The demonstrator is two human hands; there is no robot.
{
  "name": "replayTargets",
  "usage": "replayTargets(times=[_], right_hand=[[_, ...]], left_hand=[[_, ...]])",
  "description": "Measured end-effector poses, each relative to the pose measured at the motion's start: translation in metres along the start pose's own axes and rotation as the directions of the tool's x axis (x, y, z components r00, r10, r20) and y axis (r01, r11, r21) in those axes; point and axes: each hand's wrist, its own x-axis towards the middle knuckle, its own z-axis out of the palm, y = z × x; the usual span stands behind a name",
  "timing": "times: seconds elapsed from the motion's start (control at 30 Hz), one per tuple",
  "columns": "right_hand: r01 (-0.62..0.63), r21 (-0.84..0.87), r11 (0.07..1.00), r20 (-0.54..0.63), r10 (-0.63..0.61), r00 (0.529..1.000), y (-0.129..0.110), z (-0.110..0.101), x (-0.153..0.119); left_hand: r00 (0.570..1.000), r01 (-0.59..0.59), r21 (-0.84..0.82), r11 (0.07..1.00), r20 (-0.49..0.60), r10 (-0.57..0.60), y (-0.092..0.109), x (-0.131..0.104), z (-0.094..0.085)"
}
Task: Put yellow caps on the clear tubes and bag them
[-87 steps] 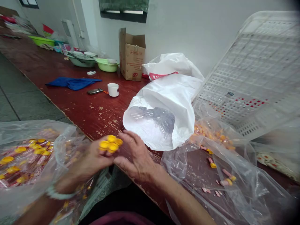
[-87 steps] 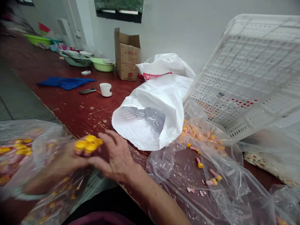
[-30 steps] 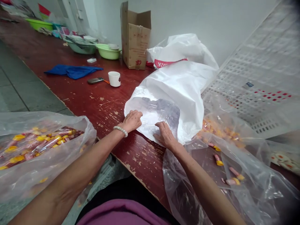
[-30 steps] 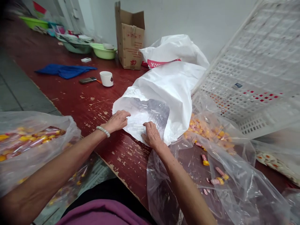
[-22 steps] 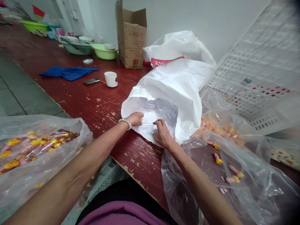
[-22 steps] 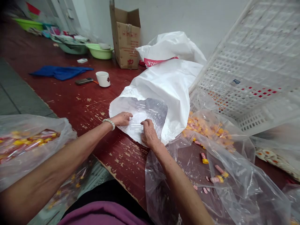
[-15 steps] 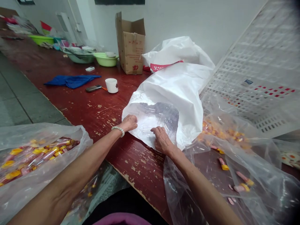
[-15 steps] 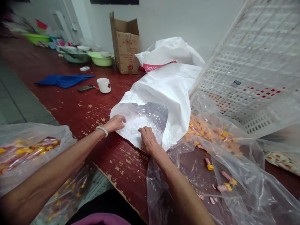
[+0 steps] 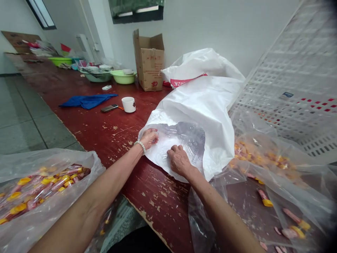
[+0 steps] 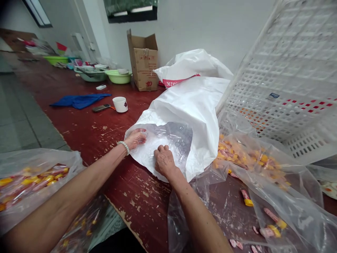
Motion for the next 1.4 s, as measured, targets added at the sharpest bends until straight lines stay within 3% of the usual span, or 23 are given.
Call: replayTargets(times=[0.13, 0.23, 0.37, 0.53, 0.6, 0.63, 0.7, 0.73, 0.8, 0.87, 0.97, 1.03, 1.13, 1.23, 1.33, 1.4], right_hand=[[-0.012, -0.034, 0.999, -0.004, 0.012, 1.0, -0.002, -0.001, -0.002], [-0.025, 0.038, 0.999, -0.024, 0.026, 0.999, -0.003, 0.0, -0.001], [-0.038, 0.166, 0.985, -0.042, 0.045, 0.998, 0.001, 0.003, -0.001], [-0.112, 0.355, 0.928, -0.088, 0.152, 0.984, 0.007, 0.007, -0.007], [-0.126, 0.561, 0.819, -0.127, 0.235, 0.964, 0.007, 0.006, -0.011], [-0.113, 0.688, 0.717, -0.138, 0.282, 0.95, 0.007, 0.005, -0.014], [-0.059, 0.885, 0.462, -0.122, 0.353, 0.927, 0.003, 0.001, -0.019], [-0.041, 0.935, 0.353, -0.1, 0.371, 0.923, 0.0, -0.002, -0.021], [-0.052, 0.966, 0.253, -0.053, 0.389, 0.92, -0.008, -0.007, -0.026], [-0.066, 0.974, 0.219, -0.03, 0.408, 0.912, -0.017, -0.009, -0.032], [-0.026, 0.965, 0.26, -0.082, 0.397, 0.914, -0.031, -0.006, -0.04], [-0.008, 0.943, 0.333, -0.134, 0.4, 0.907, -0.038, -0.002, -0.047], [-0.026, 0.881, 0.472, -0.185, 0.394, 0.9, -0.042, 0.0, -0.057], [-0.033, 0.808, 0.588, -0.189, 0.313, 0.931, -0.041, -0.004, -0.07], [-0.063, 0.737, 0.672, -0.171, 0.276, 0.946, -0.043, -0.014, -0.09], [-0.078, 0.704, 0.706, -0.192, 0.295, 0.936, -0.043, -0.024, -0.108]], left_hand=[[0.996, -0.051, 0.298, 0.953, -0.059, 0.072, -0.003, 0.01, -0.003], [0.983, -0.094, 0.522, 0.848, -0.084, 0.162, -0.002, 0.015, -0.006], [0.961, -0.18, 0.732, 0.657, -0.014, 0.278, 0.002, 0.018, -0.006], [0.924, -0.31, 0.808, 0.502, 0.132, 0.358, 0.004, 0.004, -0.003], [0.898, -0.383, 0.793, 0.473, 0.201, 0.39, 0.003, -0.012, -0.004], [0.883, -0.425, 0.771, 0.475, 0.238, 0.404, 0.0, -0.022, -0.006], [0.853, -0.517, 0.628, 0.581, 0.321, 0.412, -0.008, -0.045, -0.009], [0.836, -0.547, 0.482, 0.685, 0.361, 0.414, -0.013, -0.057, -0.01], [0.811, -0.493, 0.114, 0.862, 0.418, 0.409, -0.027, -0.082, -0.009], [0.803, -0.354, -0.15, 0.923, 0.458, 0.382, -0.039, -0.103, -0.005], [0.793, -0.208, -0.318, 0.925, 0.498, 0.35, -0.049, -0.125, 0.004], [0.78, -0.185, -0.368, 0.911, 0.509, 0.364, -0.048, -0.134, 0.007], [0.739, -0.286, -0.35, 0.892, 0.512, 0.438, -0.042, -0.143, 0.008], [0.693, -0.434, -0.238, 0.869, 0.528, 0.491, -0.038, -0.148, 0.008], [0.697, -0.513, -0.13, 0.848, 0.513, 0.501, -0.041, -0.154, 0.012], [0.715, -0.495, -0.133, 0.858, 0.499, 0.49, -0.044, -0.16, 0.015]])
